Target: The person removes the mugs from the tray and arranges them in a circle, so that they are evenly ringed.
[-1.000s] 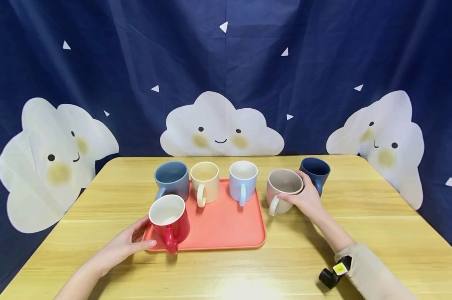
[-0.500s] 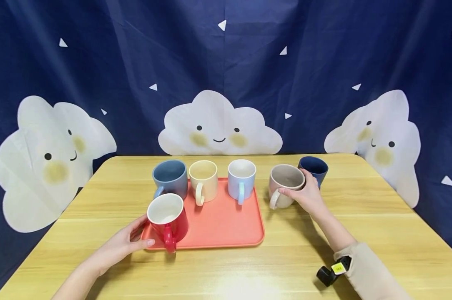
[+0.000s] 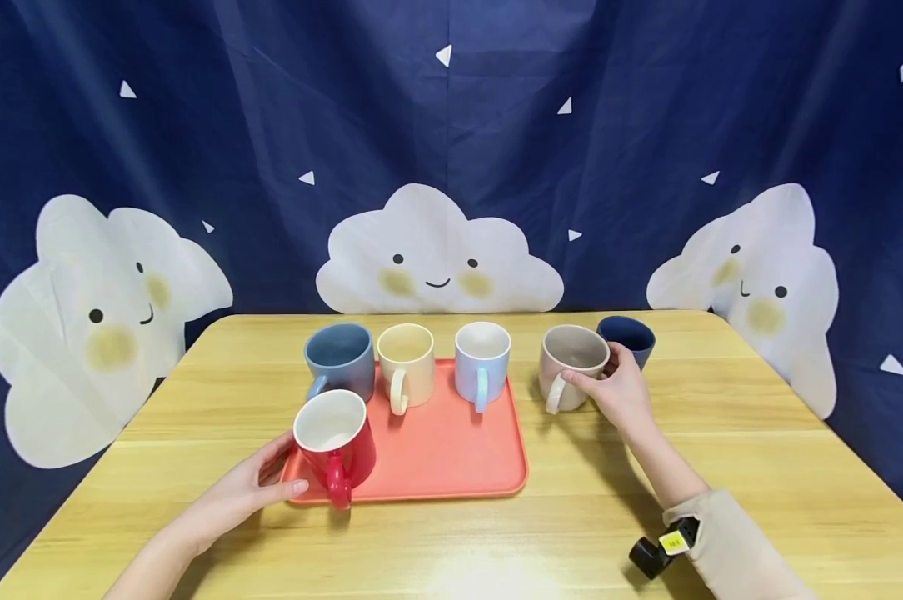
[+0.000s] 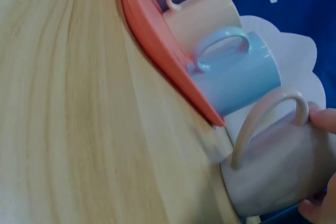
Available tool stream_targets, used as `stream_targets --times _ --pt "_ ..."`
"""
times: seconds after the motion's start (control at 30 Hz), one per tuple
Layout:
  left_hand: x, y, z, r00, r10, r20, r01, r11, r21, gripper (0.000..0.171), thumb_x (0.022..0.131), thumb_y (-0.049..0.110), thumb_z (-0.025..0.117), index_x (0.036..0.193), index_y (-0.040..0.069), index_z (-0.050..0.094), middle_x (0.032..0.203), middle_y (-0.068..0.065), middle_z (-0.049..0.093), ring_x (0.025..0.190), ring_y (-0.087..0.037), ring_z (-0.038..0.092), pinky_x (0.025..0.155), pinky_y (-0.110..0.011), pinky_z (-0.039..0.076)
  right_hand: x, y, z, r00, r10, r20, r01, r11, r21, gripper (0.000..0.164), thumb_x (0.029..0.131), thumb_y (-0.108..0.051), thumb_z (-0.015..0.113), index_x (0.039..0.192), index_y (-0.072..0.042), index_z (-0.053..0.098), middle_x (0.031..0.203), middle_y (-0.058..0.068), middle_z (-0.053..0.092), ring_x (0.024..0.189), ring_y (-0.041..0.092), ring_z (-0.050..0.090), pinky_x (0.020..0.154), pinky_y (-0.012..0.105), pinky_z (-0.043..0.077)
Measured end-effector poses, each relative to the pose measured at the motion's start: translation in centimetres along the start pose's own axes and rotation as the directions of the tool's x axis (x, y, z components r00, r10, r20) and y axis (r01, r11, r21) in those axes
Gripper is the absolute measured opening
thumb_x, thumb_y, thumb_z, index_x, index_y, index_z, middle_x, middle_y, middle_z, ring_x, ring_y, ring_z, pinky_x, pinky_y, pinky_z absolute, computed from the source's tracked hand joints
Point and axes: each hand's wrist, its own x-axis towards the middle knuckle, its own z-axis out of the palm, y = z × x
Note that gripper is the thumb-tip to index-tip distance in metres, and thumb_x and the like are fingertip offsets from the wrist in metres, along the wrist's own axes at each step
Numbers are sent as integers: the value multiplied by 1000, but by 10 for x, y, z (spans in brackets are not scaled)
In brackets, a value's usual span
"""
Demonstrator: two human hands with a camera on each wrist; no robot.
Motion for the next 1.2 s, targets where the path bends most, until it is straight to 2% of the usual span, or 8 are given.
stream_targets --times 0.17,0.33,0.57,0.83,1.2 --pt "0 0 0 1000 -6 -8 6 1000 4 79 89 23 60 144 -9 12 147 -31 16 132 -47 19 103 -49 30 0 -1 0 1000 -17 -12 16 993 -113 70 76 -22 77 130 7 41 115 23 56 102 29 53 86 36 42" --pt "-1 1 1 1000 -15 -11 15 1000 -1 80 89 23 61 144 -9 12 147 -31 16 133 -47 20 103 -49 30 0 -4 0 1000 -5 -23 2 991 -133 70 76 -23 76 129 8 41 113 24 55 101 31 53 86 37 41" --pt "-2 1 1 1000 -11 -10 11 1000 -7 80 90 23 60 144 -10 11 147 -31 16 133 -46 20 103 -48 30 0 -2 1 998 32 -48 -37 993 -109 71 76 -23 76 129 7 39 115 23 53 103 32 51 87 38 40" --pt "-1 0 0 1000 3 -14 -3 1000 4 79 90 22 59 143 -11 11 147 -32 16 132 -47 21 103 -48 31 1 -2 5 991 25 -132 -35 996 -81 63 78 -15 74 123 13 40 111 26 50 105 35 50 91 39 40" --pt "0 0 1 1000 12 -14 -12 1000 2 78 91 22 59 144 -10 12 147 -31 17 132 -47 21 103 -48 31 -2 -8 1 992 13 -129 -12 1000 4 60 80 -10 70 126 13 38 116 26 49 109 36 50 96 41 38"
